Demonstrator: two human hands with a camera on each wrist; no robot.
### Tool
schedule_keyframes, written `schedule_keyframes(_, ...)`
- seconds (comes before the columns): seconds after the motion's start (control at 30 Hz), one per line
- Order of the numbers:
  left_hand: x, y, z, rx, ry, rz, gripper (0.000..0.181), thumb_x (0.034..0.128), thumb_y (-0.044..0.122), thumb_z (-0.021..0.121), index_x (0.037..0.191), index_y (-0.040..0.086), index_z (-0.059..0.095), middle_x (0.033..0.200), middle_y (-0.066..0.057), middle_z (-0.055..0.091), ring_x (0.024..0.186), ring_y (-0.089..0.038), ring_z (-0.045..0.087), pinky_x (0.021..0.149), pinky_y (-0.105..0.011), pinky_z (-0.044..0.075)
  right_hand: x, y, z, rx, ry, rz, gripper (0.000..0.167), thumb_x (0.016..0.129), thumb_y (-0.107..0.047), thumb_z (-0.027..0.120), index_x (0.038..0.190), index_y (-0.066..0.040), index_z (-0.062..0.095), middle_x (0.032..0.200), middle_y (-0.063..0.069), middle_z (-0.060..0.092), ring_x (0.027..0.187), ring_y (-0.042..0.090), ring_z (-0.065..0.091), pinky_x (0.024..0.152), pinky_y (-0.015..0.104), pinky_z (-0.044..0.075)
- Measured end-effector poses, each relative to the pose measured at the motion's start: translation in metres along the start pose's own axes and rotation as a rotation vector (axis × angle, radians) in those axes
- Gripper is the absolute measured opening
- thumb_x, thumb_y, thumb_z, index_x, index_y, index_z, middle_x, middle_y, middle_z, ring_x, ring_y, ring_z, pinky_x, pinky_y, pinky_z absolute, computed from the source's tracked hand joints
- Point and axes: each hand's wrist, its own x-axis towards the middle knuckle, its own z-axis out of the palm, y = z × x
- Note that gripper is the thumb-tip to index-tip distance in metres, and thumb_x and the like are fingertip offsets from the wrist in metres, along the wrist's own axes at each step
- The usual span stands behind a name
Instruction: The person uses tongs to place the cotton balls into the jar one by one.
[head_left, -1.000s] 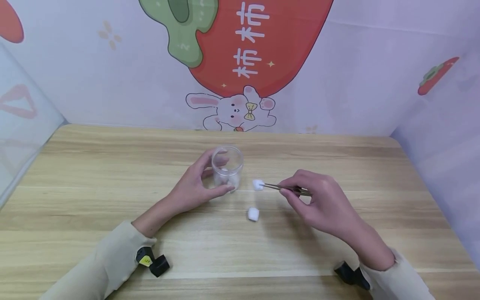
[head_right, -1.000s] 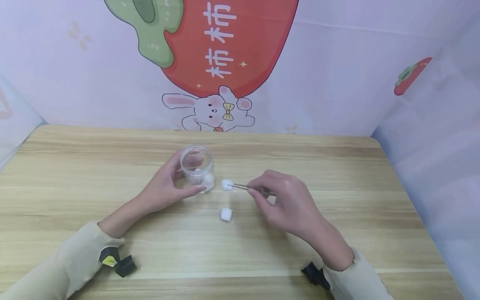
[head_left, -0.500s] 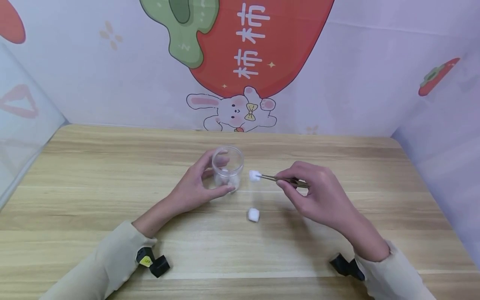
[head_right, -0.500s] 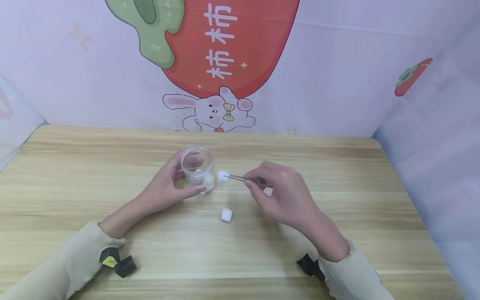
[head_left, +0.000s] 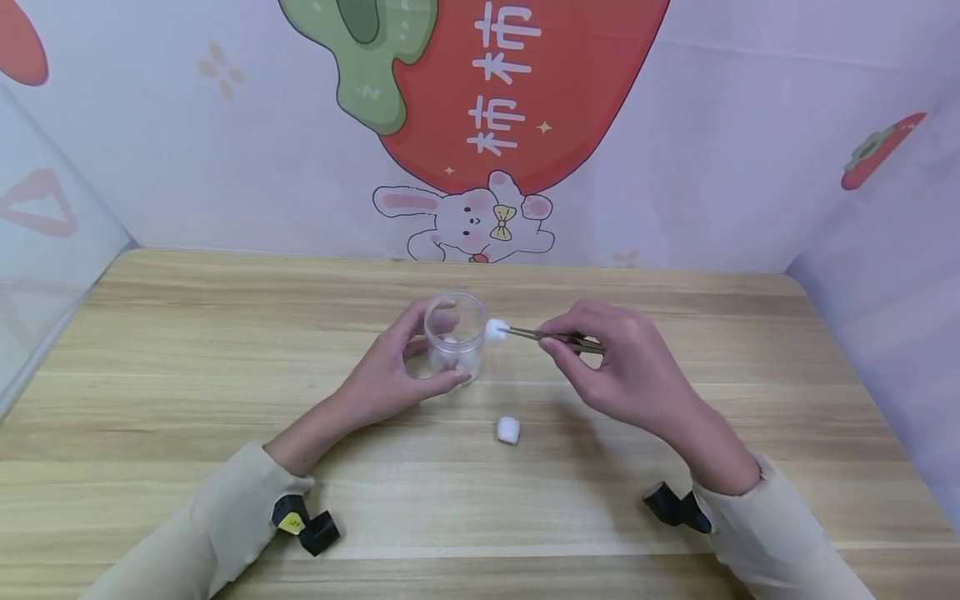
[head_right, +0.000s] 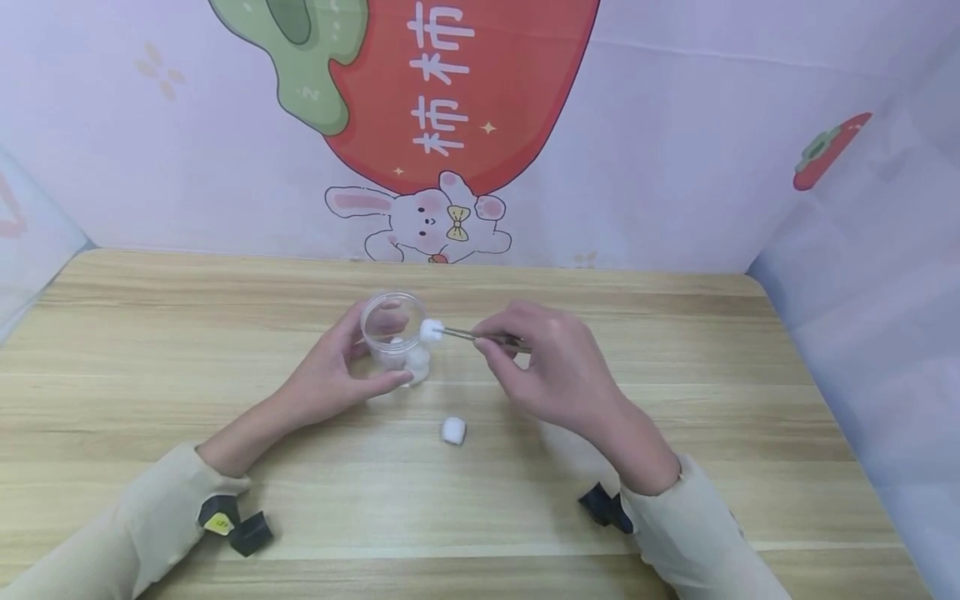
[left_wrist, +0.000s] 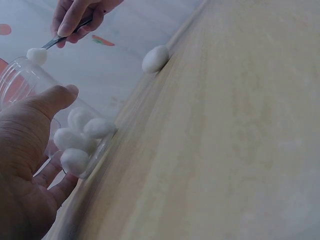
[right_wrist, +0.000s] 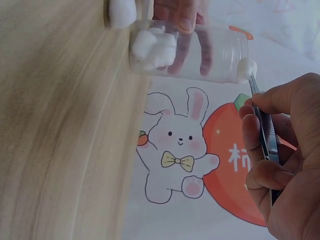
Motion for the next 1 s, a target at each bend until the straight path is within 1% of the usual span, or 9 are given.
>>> schedule_keyframes(0.2,0.000,0.001,0.000,0.003,-0.006,-0.003,0.083,0.0853,0.021,0.090,0.154,0.031,0.044,0.149,0.001,0.060,0.143,-0.017,0.056,0.121,-0.044,0.052,0.007,0.001,0.000,0.010,0.021,-0.015,0.013,0.090,-0.004,0.081,0.101,-0.011,0.082,0.086,-0.002,0.077,0.077,0.003,0.065,0.066,0.013,0.052)
schedule_keyframes(0.3,0.000,0.001,0.000,0.005,-0.006,-0.013,0.084,0.0853,0.021,0.090,0.154,0.032,0.043,0.149,0.001,0.060,0.143,-0.017,0.056,0.121,-0.045,0.051,0.010,0.002,0.000,0.011,0.024,-0.019,0.012,0.091,-0.005,0.080,0.101,-0.011,0.082,0.086,-0.004,0.077,0.078,0.003,0.066,0.068,0.012,0.052)
schedule_keyframes(0.37,-0.001,0.001,0.000,0.004,-0.006,-0.017,0.084,0.0853,0.021,0.090,0.154,0.032,0.043,0.148,0.001,0.061,0.144,-0.017,0.056,0.122,-0.045,0.051,0.012,0.002,0.001,0.013,0.024,-0.017,0.011,0.092,-0.006,0.080,0.101,-0.011,0.082,0.087,-0.004,0.077,0.079,0.003,0.066,0.069,0.013,0.053)
schedule_keyframes(0.57,-0.001,0.002,-0.001,0.001,-0.007,-0.017,0.085,0.0855,0.020,0.090,0.155,0.029,0.043,0.148,-0.003,0.061,0.144,-0.018,0.056,0.122,-0.046,0.050,0.017,0.002,0.000,0.021,0.024,-0.013,0.010,0.093,-0.007,0.079,0.102,-0.011,0.082,0.088,0.000,0.078,0.081,0.004,0.067,0.069,0.015,0.055)
schedule_keyframes(0.7,-0.001,0.002,-0.001,-0.001,-0.008,-0.024,0.085,0.0854,0.020,0.090,0.156,0.028,0.043,0.149,-0.003,0.061,0.144,-0.018,0.056,0.122,-0.046,0.050,0.021,-0.001,0.000,0.021,0.030,-0.014,0.011,0.093,-0.006,0.080,0.102,-0.012,0.082,0.087,-0.003,0.076,0.080,0.004,0.065,0.067,0.016,0.052)
schedule_keyframes(0.87,-0.001,0.003,-0.001,0.001,-0.013,-0.033,0.085,0.0860,0.021,0.090,0.156,0.032,0.042,0.150,-0.001,0.059,0.145,-0.018,0.056,0.122,-0.046,0.050,0.024,-0.004,0.001,0.010,0.022,-0.018,0.011,0.092,-0.006,0.080,0.102,-0.011,0.082,0.087,-0.005,0.076,0.080,0.005,0.065,0.068,0.019,0.056)
schedule_keyframes(1.0,-0.001,0.003,-0.001,0.000,-0.018,-0.032,0.085,0.0864,0.021,0.089,0.156,0.031,0.041,0.151,-0.004,0.059,0.145,-0.019,0.055,0.122,-0.046,0.050,0.024,-0.004,0.001,0.000,0.019,-0.022,0.012,0.092,-0.005,0.080,0.102,-0.011,0.082,0.087,-0.005,0.076,0.079,0.005,0.065,0.069,0.019,0.056)
